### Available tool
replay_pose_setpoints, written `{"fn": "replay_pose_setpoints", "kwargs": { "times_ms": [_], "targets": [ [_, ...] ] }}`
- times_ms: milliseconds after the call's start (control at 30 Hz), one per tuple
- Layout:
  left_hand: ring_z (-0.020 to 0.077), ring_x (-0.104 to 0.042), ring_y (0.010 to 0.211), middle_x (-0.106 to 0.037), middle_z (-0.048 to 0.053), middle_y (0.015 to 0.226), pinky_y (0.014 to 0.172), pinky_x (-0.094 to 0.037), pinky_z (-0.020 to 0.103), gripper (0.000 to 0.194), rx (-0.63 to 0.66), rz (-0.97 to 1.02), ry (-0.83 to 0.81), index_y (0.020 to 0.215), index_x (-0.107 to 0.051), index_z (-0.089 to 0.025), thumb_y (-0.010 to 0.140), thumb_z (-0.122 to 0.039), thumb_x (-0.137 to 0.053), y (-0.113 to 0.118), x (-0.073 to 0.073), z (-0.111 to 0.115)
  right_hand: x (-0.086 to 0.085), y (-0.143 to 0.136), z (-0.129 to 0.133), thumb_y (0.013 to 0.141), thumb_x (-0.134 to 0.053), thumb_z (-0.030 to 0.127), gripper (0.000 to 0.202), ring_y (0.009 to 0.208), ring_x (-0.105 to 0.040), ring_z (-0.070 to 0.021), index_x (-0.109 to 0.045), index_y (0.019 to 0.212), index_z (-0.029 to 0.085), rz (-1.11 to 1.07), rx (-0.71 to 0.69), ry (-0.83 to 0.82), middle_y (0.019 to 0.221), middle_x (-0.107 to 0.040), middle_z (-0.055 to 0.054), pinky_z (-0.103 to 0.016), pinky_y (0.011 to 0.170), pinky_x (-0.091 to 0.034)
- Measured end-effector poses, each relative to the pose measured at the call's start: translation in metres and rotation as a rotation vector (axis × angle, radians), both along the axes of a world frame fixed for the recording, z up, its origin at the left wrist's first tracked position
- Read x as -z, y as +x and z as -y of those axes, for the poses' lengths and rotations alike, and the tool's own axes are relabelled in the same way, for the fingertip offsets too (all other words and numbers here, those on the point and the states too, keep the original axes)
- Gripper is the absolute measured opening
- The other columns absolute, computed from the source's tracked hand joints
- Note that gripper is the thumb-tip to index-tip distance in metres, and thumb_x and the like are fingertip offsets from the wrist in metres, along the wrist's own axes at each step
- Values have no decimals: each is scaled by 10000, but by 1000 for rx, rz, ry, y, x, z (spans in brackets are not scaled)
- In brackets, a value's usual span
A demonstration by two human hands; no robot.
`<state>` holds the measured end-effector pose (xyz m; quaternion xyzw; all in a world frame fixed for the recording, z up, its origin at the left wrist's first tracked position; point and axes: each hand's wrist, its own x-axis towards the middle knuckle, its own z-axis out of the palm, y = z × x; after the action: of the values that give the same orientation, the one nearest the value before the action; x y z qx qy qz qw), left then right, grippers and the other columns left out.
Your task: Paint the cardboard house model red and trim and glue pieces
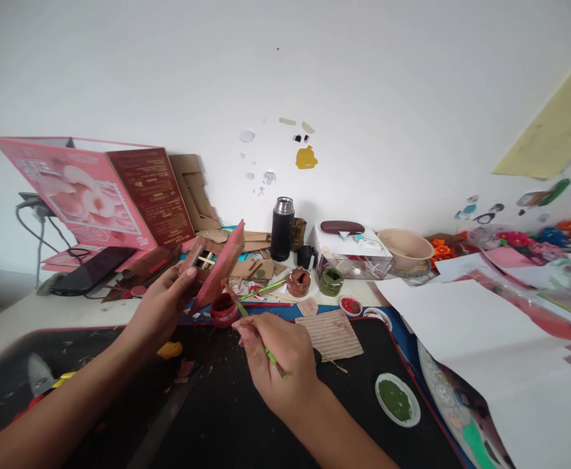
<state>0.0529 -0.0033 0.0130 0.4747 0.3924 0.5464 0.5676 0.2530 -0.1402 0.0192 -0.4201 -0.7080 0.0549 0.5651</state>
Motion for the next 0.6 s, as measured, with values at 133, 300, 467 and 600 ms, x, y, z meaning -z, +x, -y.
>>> {"fn": "replay_pose_setpoints", "kwargs": {
  "times_ms": [133,300,467,600],
  "targets": [
    [220,-712,726,-773,24,846,746,-576,335,665,28,-24,-4,1086,-719,-196,687,-663,-973,-1,2,0,-3,2,-1,1160,-508,242,306,593,-758,-175,-784,1041,186,-42,23,-15,721,-778,-36,-291,620,-625],
    [248,-746,771,-802,46,890,786,-599,359,682,57,-82,9,1145,-718,-197,724,-682,-948,-3,2,0,0,3,-3,1150,-524,225,282,633,-771,-182,-780,1044,175,-19,-4,27,759,-791,-53,-291,637,-619],
    [257,-746,781,-806,51,900,800,-605,368,656,58,-104,29,1103,-737,-207,716,-693,-947,-2,-2,3,-4,9,-4,1142,-527,212,276,629,-773,-186,-763,1002,190,-51,68,14,696,-764,-31,-296,657,-608],
    [291,-770,842,-822,74,940,834,-619,391,682,50,-154,46,1107,-746,-211,690,-711,-949,-2,-5,4,-7,13,-5,1143,-522,209,291,639,-772,-187,-746,958,195,-46,93,24,685,-754,-24,-296,661,-591]
  ]
}}
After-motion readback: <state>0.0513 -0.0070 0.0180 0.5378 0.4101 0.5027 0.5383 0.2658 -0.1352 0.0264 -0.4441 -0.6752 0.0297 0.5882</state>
